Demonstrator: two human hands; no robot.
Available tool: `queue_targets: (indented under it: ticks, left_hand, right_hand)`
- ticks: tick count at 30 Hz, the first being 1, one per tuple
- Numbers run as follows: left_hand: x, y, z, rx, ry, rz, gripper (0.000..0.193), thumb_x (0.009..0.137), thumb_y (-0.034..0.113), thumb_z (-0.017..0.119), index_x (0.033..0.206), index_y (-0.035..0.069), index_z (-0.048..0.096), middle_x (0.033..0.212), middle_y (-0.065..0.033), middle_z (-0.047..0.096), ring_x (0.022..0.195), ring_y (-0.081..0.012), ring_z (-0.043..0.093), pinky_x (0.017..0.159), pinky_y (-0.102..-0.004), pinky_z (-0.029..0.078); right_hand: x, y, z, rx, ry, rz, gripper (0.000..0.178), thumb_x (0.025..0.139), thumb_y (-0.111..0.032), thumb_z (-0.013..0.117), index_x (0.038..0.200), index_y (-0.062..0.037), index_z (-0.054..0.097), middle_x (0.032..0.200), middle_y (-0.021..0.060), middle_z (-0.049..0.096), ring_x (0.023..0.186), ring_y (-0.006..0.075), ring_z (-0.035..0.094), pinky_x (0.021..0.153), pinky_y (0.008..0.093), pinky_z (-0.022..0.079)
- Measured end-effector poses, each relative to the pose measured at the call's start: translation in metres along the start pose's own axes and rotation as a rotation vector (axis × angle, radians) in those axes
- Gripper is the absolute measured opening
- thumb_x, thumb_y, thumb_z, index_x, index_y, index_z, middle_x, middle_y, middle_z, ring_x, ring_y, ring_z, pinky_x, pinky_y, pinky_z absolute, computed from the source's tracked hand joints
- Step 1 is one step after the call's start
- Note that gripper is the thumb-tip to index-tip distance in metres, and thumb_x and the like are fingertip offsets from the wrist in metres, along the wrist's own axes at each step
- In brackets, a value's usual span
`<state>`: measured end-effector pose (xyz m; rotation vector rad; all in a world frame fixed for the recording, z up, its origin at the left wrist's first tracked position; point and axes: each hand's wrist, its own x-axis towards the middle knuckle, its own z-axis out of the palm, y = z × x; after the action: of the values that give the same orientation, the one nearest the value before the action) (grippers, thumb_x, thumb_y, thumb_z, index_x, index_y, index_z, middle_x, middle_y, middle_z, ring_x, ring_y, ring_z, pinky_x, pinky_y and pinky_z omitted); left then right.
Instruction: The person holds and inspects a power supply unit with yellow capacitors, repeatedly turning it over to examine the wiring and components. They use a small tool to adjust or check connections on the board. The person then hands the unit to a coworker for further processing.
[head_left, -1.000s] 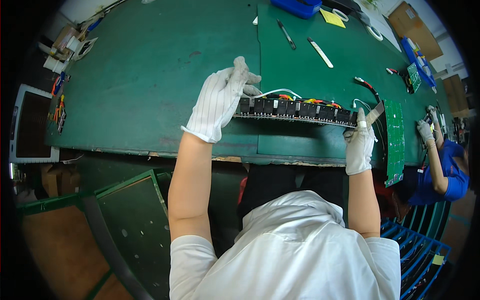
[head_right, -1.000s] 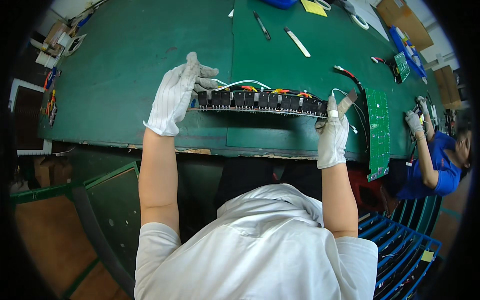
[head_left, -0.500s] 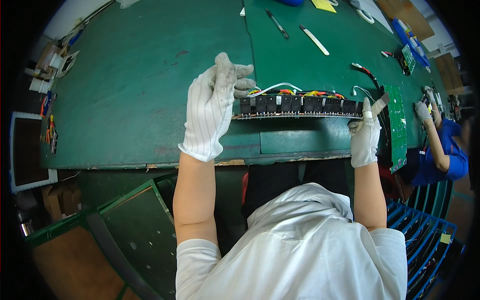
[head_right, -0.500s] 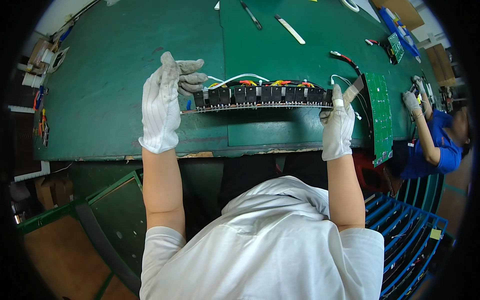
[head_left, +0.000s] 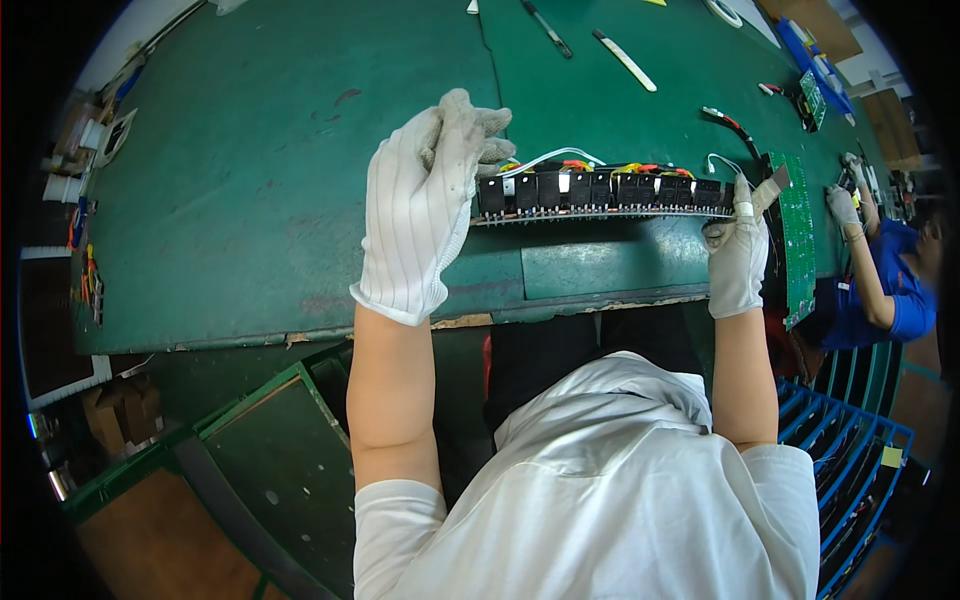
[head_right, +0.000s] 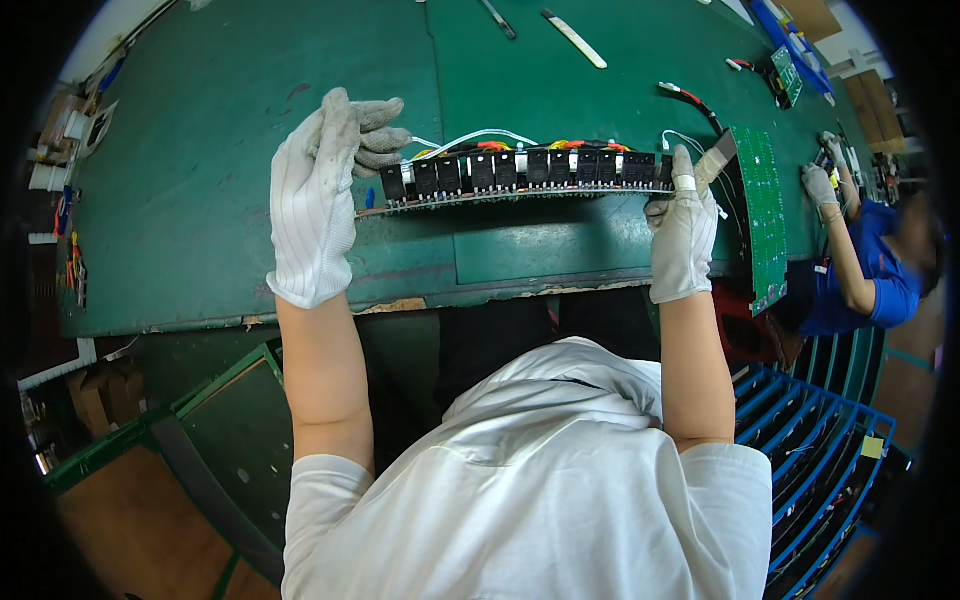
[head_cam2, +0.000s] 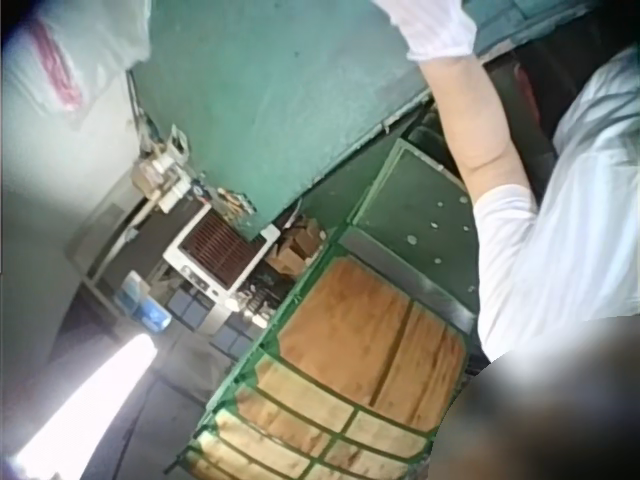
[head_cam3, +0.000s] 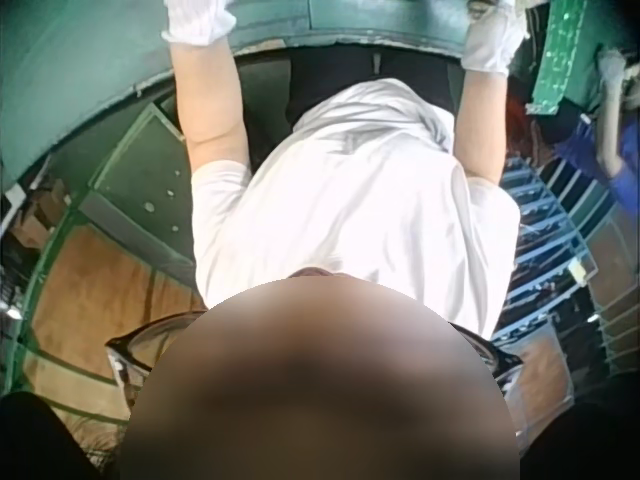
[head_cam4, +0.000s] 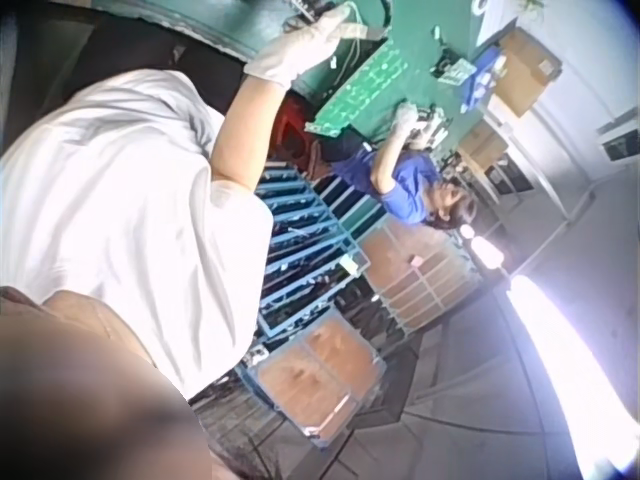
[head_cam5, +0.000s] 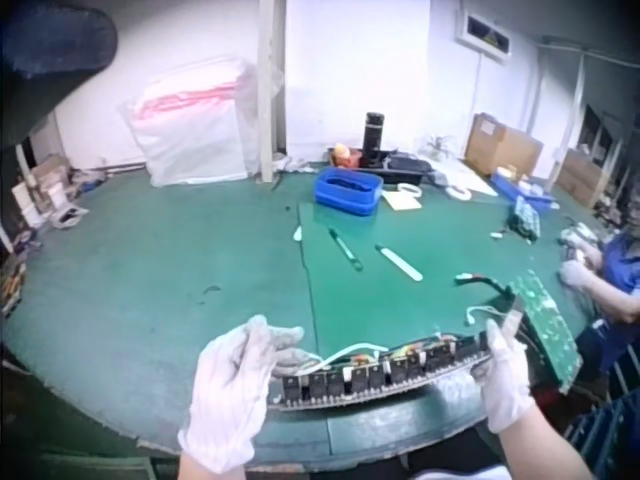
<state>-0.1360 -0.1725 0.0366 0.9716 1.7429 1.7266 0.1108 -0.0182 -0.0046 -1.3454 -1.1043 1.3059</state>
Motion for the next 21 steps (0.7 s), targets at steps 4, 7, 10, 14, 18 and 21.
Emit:
queue_targets:
  ticks: [4, 7, 10, 14, 18, 21]
  left_hand:
    - [-0.003, -0.001, -0.001, -0.037, 0.022, 0.046, 0.056, 0.099, 0.041, 0.044, 0.096, -0.011, 0.063, 0.086, -0.0184, 0.068, 0.073, -0.0186, 0.066, 0.068, -0.0275, 0.051]
    - [-0.006, -0.003, 0.002, -0.035, 0.056, 0.073, 0.054, 0.099, 0.041, 0.043, 0.099, -0.01, 0.063, 0.086, -0.0167, 0.069, 0.072, -0.0173, 0.064, 0.067, -0.0265, 0.048]
    - [-0.009, -0.002, 0.003, -0.041, 0.07, 0.068, 0.054, 0.1, 0.041, 0.041, 0.101, -0.008, 0.064, 0.085, -0.0152, 0.069, 0.071, -0.016, 0.063, 0.066, -0.0255, 0.046]
    - [-0.012, -0.002, 0.003, -0.02, 0.099, 0.065, 0.054, 0.1, 0.04, 0.04, 0.1, -0.008, 0.065, 0.082, -0.0151, 0.069, 0.07, -0.0159, 0.063, 0.066, -0.0261, 0.047]
    - [-0.015, 0.0, 0.005, 0.0, 0.136, 0.074, 0.055, 0.101, 0.04, 0.039, 0.098, -0.008, 0.065, 0.078, -0.0152, 0.069, 0.068, -0.0158, 0.062, 0.067, -0.0268, 0.048]
    - [-0.016, 0.0, 0.004, 0.008, 0.144, 0.064, 0.055, 0.101, 0.04, 0.039, 0.098, -0.008, 0.065, 0.078, -0.0154, 0.068, 0.068, -0.0161, 0.062, 0.067, -0.0272, 0.048]
  right_hand:
    - [-0.005, -0.003, 0.003, -0.006, 0.049, 0.015, 0.033, 0.089, -0.04, 0.065, 0.079, -0.011, 0.051, 0.062, -0.0022, 0.045, 0.046, 0.0052, 0.038, 0.043, 0.0204, 0.027]
    - [-0.003, 0.002, 0.0, 0.0, 0.04, -0.003, 0.034, 0.088, -0.04, 0.065, 0.078, -0.0116, 0.05, 0.062, -0.0028, 0.045, 0.046, 0.005, 0.038, 0.043, 0.0207, 0.026]
    - [-0.002, 0.004, -0.001, 0.004, 0.042, -0.013, 0.033, 0.089, -0.04, 0.065, 0.077, -0.0125, 0.05, 0.061, -0.0035, 0.045, 0.046, 0.0046, 0.038, 0.043, 0.0205, 0.026]
    - [-0.007, 0.004, -0.002, 0.021, 0.02, -0.02, 0.032, 0.09, -0.039, 0.064, 0.078, -0.0132, 0.049, 0.063, -0.0038, 0.046, 0.048, 0.0034, 0.037, 0.044, 0.0196, 0.026]
    - [-0.007, 0.008, -0.005, 0.057, 0.013, -0.033, 0.031, 0.089, -0.039, 0.064, 0.079, -0.0134, 0.05, 0.064, -0.0039, 0.047, 0.049, 0.0033, 0.038, 0.045, 0.0195, 0.027]
    - [-0.008, 0.005, -0.002, 0.061, 0.024, -0.021, 0.03, 0.089, -0.037, 0.065, 0.078, -0.0146, 0.049, 0.062, -0.0044, 0.046, 0.048, 0.0037, 0.038, 0.044, 0.0198, 0.027]
